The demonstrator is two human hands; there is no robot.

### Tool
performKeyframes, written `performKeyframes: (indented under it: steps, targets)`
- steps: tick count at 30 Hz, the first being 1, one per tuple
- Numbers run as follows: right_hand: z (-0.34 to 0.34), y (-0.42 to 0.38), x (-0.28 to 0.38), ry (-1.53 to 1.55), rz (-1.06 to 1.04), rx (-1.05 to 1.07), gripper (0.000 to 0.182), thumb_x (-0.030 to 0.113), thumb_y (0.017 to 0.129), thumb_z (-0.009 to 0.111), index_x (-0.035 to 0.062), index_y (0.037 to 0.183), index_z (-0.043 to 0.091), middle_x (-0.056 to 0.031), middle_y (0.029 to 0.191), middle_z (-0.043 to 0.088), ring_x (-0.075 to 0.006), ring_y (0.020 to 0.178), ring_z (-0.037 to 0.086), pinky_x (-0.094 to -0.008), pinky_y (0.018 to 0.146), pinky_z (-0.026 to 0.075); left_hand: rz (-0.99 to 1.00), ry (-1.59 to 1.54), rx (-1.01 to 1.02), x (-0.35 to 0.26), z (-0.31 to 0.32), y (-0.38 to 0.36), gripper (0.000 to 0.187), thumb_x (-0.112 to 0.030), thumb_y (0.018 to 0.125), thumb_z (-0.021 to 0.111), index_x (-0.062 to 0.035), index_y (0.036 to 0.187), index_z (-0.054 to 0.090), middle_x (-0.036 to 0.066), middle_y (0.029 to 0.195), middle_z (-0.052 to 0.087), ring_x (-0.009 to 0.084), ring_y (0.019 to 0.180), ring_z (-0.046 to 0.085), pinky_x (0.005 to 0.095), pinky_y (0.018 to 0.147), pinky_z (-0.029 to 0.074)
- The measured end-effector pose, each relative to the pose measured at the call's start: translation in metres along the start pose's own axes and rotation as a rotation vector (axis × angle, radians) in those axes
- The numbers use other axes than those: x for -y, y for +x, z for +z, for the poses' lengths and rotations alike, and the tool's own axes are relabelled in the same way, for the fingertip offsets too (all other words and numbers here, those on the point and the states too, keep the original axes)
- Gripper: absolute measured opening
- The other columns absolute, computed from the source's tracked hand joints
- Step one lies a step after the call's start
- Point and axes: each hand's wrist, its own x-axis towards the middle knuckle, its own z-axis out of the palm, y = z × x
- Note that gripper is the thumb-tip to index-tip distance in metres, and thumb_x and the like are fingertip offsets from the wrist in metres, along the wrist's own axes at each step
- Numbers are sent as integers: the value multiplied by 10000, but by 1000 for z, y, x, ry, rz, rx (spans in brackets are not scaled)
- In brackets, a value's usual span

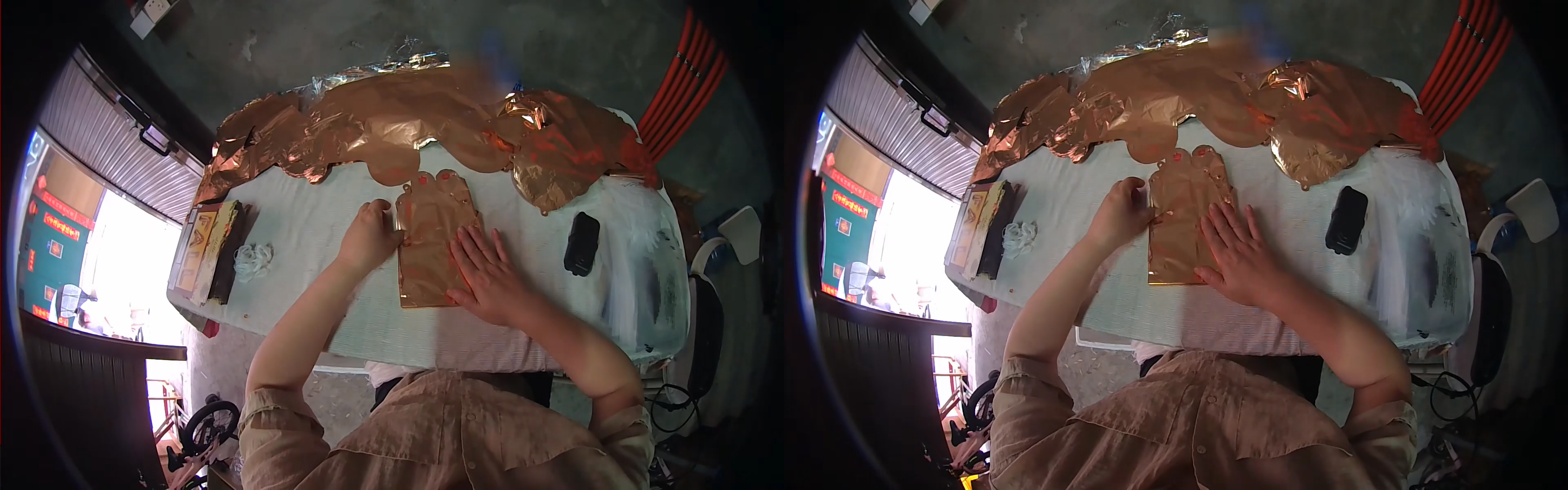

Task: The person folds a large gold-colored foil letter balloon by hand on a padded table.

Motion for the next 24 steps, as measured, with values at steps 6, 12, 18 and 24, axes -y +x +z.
performKeyframes:
  steps: [6,12,18,24]
  targets:
    - [2,0,0,-2,10,-4,751,478,901,428,-43,1407,237,-216,1486,191,-312,1407,115,-507,1123,17,-136,43,216,3,-12,31,300,-226,666,722,-41,880,621,114,810,643,237,757,621,353,697,491]
    - [4,-1,0,23,23,-12,753,483,904,417,-39,1412,224,-215,1489,183,-313,1408,107,-517,1119,2,-116,-201,243,12,-3,34,190,-179,691,705,-28,697,589,64,655,613,146,592,574,304,578,464]
    - [5,1,-9,146,25,-37,683,427,919,419,-30,1399,253,-220,1461,240,-305,1386,175,-513,1112,53,-64,-488,176,11,1,21,132,-39,759,668,-23,737,539,41,638,576,109,555,540,256,499,427]
    - [-8,4,-43,617,80,-311,347,144,864,534,-8,1176,519,-180,1219,526,-330,1126,505,-424,959,396,-154,-620,207,6,-3,18,131,29,784,639,-32,806,525,38,644,581,97,509,527,231,451,409]
